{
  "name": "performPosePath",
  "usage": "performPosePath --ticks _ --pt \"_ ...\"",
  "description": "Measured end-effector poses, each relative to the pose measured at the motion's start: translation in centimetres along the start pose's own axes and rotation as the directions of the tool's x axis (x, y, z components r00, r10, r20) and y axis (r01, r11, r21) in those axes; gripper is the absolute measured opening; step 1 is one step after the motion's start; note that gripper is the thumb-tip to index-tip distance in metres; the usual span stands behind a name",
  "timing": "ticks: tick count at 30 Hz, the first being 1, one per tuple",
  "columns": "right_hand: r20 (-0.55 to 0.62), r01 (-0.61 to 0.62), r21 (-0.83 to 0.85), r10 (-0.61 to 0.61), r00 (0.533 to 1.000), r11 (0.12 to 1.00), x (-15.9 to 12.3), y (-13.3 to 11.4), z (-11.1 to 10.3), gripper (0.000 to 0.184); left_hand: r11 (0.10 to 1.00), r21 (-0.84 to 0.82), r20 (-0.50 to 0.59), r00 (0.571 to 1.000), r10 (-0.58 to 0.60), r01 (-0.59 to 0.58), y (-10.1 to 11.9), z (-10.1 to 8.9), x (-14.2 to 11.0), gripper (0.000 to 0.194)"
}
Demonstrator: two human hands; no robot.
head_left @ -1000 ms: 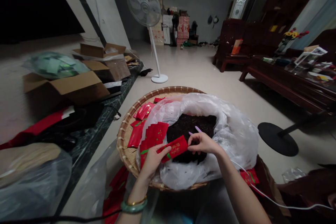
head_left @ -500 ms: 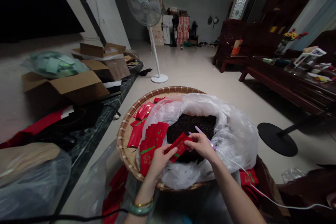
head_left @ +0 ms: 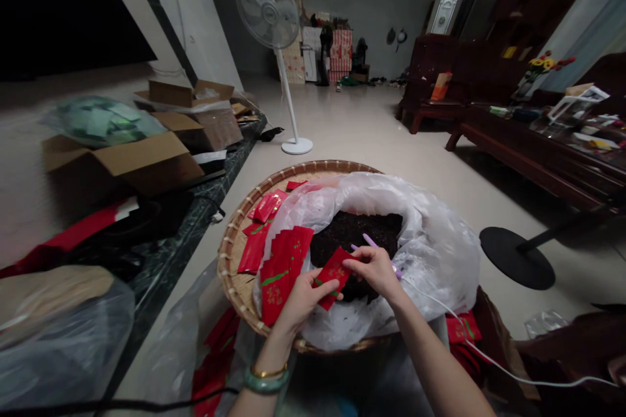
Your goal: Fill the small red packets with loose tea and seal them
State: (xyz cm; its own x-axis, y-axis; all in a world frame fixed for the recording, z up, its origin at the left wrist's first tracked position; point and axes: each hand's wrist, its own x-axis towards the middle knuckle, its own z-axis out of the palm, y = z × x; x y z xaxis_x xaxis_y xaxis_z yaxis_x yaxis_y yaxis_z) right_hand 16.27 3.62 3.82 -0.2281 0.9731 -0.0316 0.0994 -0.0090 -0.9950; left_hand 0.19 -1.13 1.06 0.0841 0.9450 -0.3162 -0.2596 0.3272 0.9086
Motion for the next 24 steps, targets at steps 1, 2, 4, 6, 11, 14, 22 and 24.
performPosePath --ticks 1,2,4,6,11,14,22,24 --pt "-0.013 0.017 0.0 -0.017 1.0 1.0 0.0 -0.1 0.0 0.027 1.0 0.02 0.005 1.0 -0.02 0.02 0.0 0.0 0.0 0.048" --pt "-0.019 0.036 -0.001 -0.036 0.999 0.999 0.0 -0.1 0.0 0.026 0.999 0.029 -0.004 1.0 -0.024 0.024 -0.1 0.0 0.0 0.047" --pt "-0.031 0.083 -0.011 -0.083 0.996 0.997 -0.1 -0.3 0.0 0.028 1.0 0.016 -0.033 0.999 -0.001 0.002 -0.2 0.0 0.1 0.046" --pt "-0.054 0.147 -0.042 -0.149 0.987 0.988 -0.3 -0.5 0.0 0.029 1.0 -0.008 -0.047 0.999 0.017 -0.017 -0.4 0.0 0.3 0.047" --pt "-0.075 0.385 -0.265 -0.417 0.906 0.884 -1.6 -1.9 -0.2 0.013 0.996 -0.036 0.014 0.997 0.077 -0.077 -0.6 0.0 0.5 0.043" --pt "0.09 0.553 -0.364 -0.563 0.822 0.749 -2.3 -3.0 -0.1 0.016 0.99 -0.013 0.057 0.989 0.14 -0.139 -0.5 -0.1 0.5 0.038" --pt "0.037 0.488 -0.356 -0.51 0.86 0.797 -2.0 -2.0 0.4 0.018 0.992 -0.06 0.02 0.994 0.111 -0.109 -1.0 -0.3 0.6 0.041" --pt "0.01 0.397 -0.334 -0.418 0.909 0.855 -1.7 -1.4 0.4 0.017 0.994 -0.074 0.024 0.996 0.085 -0.083 -1.0 -0.2 0.6 0.042"
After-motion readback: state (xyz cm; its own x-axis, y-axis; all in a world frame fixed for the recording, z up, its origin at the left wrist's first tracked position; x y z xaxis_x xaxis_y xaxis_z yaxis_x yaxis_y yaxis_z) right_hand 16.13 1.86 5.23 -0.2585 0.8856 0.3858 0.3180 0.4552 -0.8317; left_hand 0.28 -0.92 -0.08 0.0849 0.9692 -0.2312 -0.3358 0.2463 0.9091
